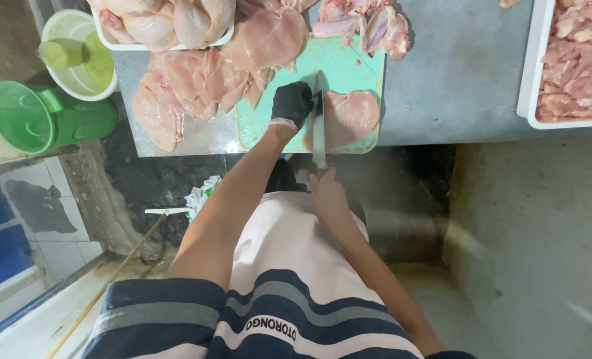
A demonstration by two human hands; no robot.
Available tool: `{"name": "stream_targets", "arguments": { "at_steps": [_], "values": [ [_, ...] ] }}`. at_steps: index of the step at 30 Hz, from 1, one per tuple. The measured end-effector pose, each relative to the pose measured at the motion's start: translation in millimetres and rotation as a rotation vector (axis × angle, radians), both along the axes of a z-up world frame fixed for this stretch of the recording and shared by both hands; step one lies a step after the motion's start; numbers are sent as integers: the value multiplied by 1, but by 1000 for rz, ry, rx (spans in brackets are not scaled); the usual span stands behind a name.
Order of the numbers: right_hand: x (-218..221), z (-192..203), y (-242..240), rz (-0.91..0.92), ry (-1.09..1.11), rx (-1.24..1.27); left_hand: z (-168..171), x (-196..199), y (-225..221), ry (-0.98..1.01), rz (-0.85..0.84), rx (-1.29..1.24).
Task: Trimming and slicing raw chicken breasts on a cutting board using a knife
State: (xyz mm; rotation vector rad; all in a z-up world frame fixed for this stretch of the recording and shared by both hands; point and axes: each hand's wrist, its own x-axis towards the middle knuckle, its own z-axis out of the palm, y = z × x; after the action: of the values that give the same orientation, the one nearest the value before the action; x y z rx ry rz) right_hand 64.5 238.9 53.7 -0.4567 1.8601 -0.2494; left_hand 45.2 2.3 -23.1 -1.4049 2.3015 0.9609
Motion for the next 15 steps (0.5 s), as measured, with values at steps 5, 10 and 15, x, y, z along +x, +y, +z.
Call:
{"name": "stream_targets", "arguments": {
  "at_steps": [5,10,15],
  "values": [
    [-7,67,24,100,-72,73,5,2,-2,7,28,15],
    [-8,103,44,141,-85,11,-19,5,-10,23,46,-28],
    [-23,141,48,154,-114,-71,-30,14,-40,77,-73,-228]
  ]
}}
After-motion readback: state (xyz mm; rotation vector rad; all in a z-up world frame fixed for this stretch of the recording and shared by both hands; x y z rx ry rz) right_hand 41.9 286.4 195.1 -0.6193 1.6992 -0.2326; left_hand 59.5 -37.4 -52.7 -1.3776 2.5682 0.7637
